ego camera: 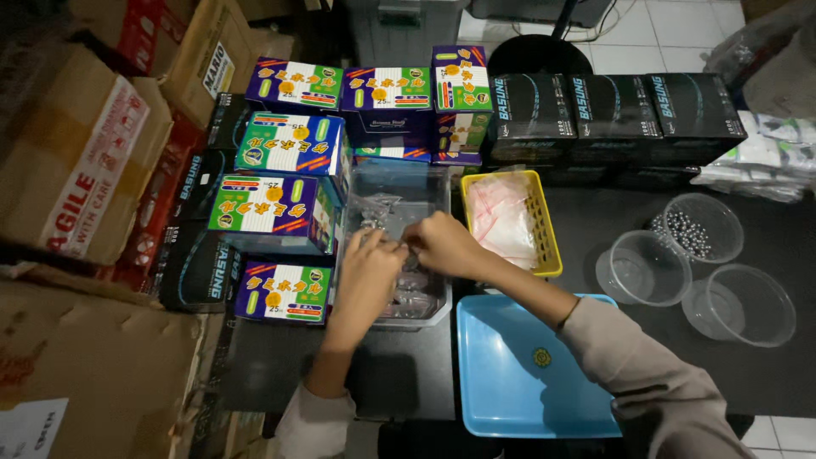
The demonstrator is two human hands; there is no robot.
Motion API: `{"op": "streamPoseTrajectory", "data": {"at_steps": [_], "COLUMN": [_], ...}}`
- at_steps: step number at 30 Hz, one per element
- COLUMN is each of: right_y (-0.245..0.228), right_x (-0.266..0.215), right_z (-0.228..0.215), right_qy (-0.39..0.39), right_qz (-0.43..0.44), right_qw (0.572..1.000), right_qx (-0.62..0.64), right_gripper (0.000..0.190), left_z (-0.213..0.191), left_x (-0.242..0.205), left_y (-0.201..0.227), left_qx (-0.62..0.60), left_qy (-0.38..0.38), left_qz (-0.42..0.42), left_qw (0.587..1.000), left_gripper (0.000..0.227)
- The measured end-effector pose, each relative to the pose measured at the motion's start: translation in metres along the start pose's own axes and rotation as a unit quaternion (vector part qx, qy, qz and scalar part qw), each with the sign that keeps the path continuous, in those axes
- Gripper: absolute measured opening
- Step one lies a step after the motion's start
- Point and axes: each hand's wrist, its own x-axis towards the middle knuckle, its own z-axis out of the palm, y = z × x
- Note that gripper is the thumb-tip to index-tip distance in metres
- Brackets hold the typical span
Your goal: The person sits at a table and repeatedly picks small metal parts from a blue tray, places them into small plastic bags, and sets the filled bags aside. The person occasionally reaches into a nearby container to retrieve more parts.
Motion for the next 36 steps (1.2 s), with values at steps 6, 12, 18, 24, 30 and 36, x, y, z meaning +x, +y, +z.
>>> {"op": "streamPoseTrajectory", "data": {"at_steps": [6,12,18,24,30,36], "right_y": [0.006,0.012,0.073,0.100,0.098,0.119], "right_x": [-0.010,-0.091,-0.136,-0.115,-0.080,-0.077], "right_z": [-0.001,-0.046,-0.069,-0.045,-0.033,-0.006], "right_qy": [-0.058,0.014,0.019,0.011,-0.026,0.000], "right_qz": [-0.068,-0.083,0.098,0.127,0.070,0.072], "right_qw": [0.995,0.996,0.995,0.990,0.991,0.986], "right_qx": [-0.049,-0.014,-0.008,-0.058,-0.112,-0.153], "right_gripper": [0.014,0.013,0.017,0.018,0.050,0.022], "left_z": [-0.006,-0.001,0.018,0.068,0.115,0.101], "left_x": [0.000,-0.016,0.018,0.050,0.039,0.040], "left_y": [0.003,0.023,0.085,0.097,0.088,0.091], "left_qx": [-0.037,-0.042,-0.098,-0.035,-0.001,-0.033], "left_qy": [0.018,0.101,0.066,0.033,-0.012,-0.004], "left_qz": [-0.046,-0.011,0.122,0.103,0.089,0.089], "left_qw": [0.998,0.994,0.985,0.994,0.996,0.995], "left_gripper": [0.011,0.009,0.009,0.014,0.017,0.024]}}
